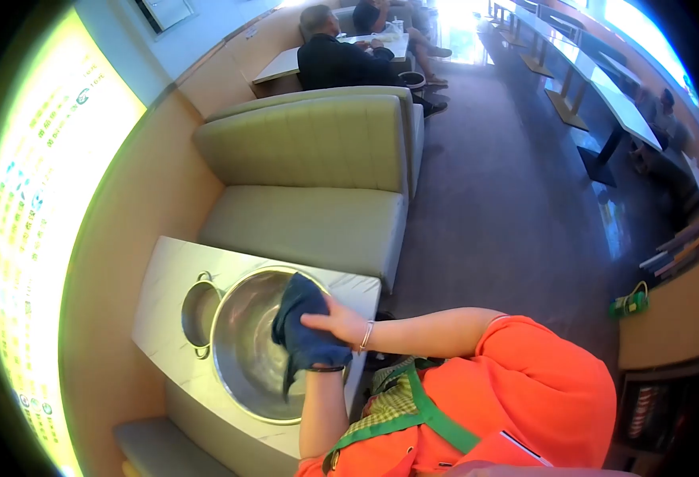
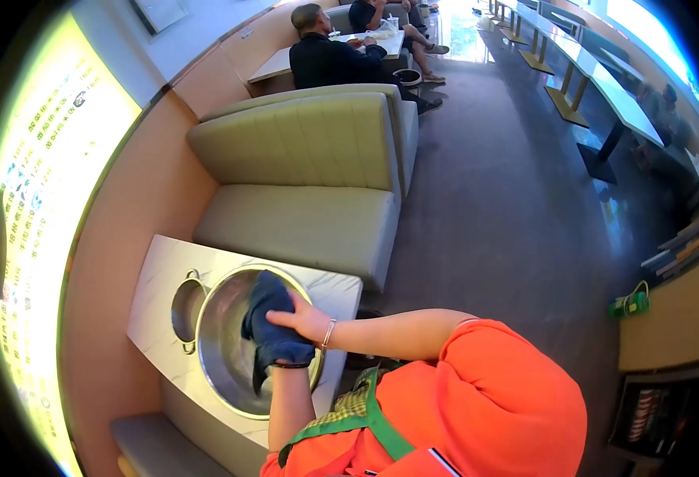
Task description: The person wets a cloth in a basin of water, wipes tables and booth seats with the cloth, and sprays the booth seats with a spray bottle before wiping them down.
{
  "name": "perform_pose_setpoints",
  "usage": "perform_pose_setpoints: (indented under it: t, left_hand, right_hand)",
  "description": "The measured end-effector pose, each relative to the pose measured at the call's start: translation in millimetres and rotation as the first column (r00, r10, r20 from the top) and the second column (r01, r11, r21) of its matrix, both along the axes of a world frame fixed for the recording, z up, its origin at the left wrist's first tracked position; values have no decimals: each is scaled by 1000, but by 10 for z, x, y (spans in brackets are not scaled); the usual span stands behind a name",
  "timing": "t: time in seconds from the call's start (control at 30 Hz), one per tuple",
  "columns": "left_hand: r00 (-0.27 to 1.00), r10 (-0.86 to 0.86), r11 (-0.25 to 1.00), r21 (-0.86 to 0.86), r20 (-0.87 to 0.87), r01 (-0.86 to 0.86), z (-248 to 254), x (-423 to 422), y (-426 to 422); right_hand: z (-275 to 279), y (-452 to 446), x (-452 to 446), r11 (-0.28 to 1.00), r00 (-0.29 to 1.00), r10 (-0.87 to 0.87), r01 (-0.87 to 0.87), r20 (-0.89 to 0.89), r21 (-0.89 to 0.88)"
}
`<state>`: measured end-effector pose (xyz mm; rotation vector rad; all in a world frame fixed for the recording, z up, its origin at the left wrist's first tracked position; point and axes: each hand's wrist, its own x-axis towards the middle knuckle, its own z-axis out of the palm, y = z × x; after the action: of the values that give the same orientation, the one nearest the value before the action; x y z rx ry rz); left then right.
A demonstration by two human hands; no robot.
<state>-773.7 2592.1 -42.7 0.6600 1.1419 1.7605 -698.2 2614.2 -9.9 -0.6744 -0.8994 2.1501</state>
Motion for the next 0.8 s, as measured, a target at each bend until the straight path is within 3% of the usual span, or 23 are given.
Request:
perform_pose_setpoints:
  t: [0.07,0.1,0.13,0.17,0.2,0.3,0.37,0.4,0.47,0.5,0.53,0.6,0.67,0.73,0.8]
  left_hand:
    - [999,36,999,27,37,-37,-109,582,367]
    - [997,55,997,46,52,-58,-171,895,567]
    - [995,74,995,64,62,-78,-229,1198,757]
    - [993,93,992,82,67,-98,-260,1469,951]
    - [991,112,987,104,73,-120,-299,1713,1140]
    - [984,149,977,141,97,-162,-325,2162,1599]
    - [975,16,980,197,-221,28,-315,2284,1798]
    - [977,30,982,188,-213,10,-390,2312,1862]
    - [764,-95,983,61,-638,172,-659,2306,1908]
    - [709,-84,981,68,-700,183,-774,2334,1942]
    - [916,-300,952,-137,-266,272,-685,2419,1944]
    - [957,-290,957,-41,-21,289,-801,2454,2150]
    - [954,-291,952,-77,67,295,-972,2332,2466]
    - [949,-273,953,-89,155,289,-1086,2166,2896]
    - [954,-209,946,-204,214,253,-1129,2012,3130]
  right_hand:
    - [-204,349,455,978,982,-146,125,119,165]
    - [-542,586,647,983,958,-177,161,228,86]
    - [-420,741,971,986,964,-137,154,227,-57]
    - [-292,842,1252,966,953,-231,248,195,-71]
    - [-601,1064,1433,954,938,-274,293,211,-67]
    - [-661,1486,1919,942,929,-326,335,175,-24]
    - [-668,1763,2105,919,859,-361,393,364,-15]
    - [-723,1958,2172,926,861,-343,378,374,-20]
    - [-854,2474,2247,849,762,-524,499,380,172]
    - [-768,2721,2265,852,793,-509,520,336,64]
    - [-669,3000,2265,846,817,-499,532,289,-43]
    - [-783,3741,2251,806,765,-592,556,254,205]
    - [-736,4569,2283,786,738,-601,475,307,396]
    - [-417,5173,2267,540,460,-770,99,442,836]
    - [-443,5816,2299,255,454,-817,-267,355,929]
